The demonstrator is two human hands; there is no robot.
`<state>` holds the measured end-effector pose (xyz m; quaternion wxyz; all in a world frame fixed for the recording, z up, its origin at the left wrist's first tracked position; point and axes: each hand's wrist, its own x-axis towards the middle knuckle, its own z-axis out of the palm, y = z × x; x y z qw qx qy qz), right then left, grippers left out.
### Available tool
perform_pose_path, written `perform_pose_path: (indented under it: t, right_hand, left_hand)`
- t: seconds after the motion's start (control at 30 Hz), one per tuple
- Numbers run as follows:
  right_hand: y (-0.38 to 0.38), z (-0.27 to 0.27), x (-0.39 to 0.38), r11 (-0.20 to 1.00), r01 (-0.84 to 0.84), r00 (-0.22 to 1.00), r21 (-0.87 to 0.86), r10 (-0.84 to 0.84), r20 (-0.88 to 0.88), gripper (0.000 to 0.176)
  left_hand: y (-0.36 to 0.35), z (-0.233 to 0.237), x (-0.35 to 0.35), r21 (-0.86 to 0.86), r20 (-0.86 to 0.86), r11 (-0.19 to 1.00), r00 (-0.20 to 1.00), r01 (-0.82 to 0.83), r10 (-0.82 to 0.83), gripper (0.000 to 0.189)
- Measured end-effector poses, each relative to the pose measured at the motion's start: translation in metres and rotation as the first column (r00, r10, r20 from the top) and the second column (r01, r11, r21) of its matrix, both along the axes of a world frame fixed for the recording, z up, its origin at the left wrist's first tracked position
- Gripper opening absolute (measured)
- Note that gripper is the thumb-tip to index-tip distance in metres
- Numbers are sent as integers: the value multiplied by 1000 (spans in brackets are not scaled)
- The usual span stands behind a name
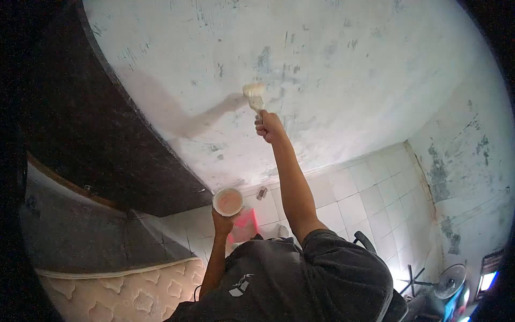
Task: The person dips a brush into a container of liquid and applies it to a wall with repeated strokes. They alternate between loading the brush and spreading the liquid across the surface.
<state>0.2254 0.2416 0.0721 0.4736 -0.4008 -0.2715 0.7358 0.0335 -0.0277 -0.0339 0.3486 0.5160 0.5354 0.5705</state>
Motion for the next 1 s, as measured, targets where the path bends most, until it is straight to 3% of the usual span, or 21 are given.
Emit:
perform_pose_path:
  t: [0.1, 0.17, 0.3, 0.4, 0.47, 0.53, 0.6, 0.9, 1.0]
  right_hand:
    - [3, -46, 2, 994, 10, 1000, -108, -11, -6, 23]
    - [0, -73, 4, 990, 23, 1000, -141, -22, 7, 22]
    - [-16, -129, -2, 976, -1, 1000, -219, 0, -6, 18]
    - [-37, -132, -11, 976, -12, 999, -218, 19, 29, 18]
    - [-33, -116, -20, 978, 15, 997, -209, 3, 83, 19]
    - [-29, -68, -32, 990, 137, 947, 31, -140, 287, 26]
    - [-14, -31, -34, 983, 113, 957, 143, -146, 252, 31]
    - [-2, 116, -42, 959, 171, 975, 224, -198, 104, 28]
    - [-10, 146, -33, 946, 76, 993, 316, -100, 63, 29]
  left_hand:
    - [-2, -4, 0, 27, 21, 999, 999, -27, 27, 52]
    - [-1, -19, -3, -29, 83, 998, 995, 52, -49, 64]
    - [-3, -10, 0, 5, 18, 999, 999, 36, -36, 65]
    - [-10, 3, 1, 26, 15, 1000, 1000, 9, -9, 56]
    - [-12, 2, -1, -4, 16, 1000, 1000, -11, 11, 58]
    - [-13, -2, -4, -11, 34, 1000, 999, -20, 20, 59]
    - [-15, -5, -5, -22, 49, 1000, 999, -17, 18, 60]
    - [-18, 3, -6, -8, 96, 999, 995, -31, 32, 62]
    - [-15, 6, -6, -24, 72, 1000, 997, -9, 11, 62]
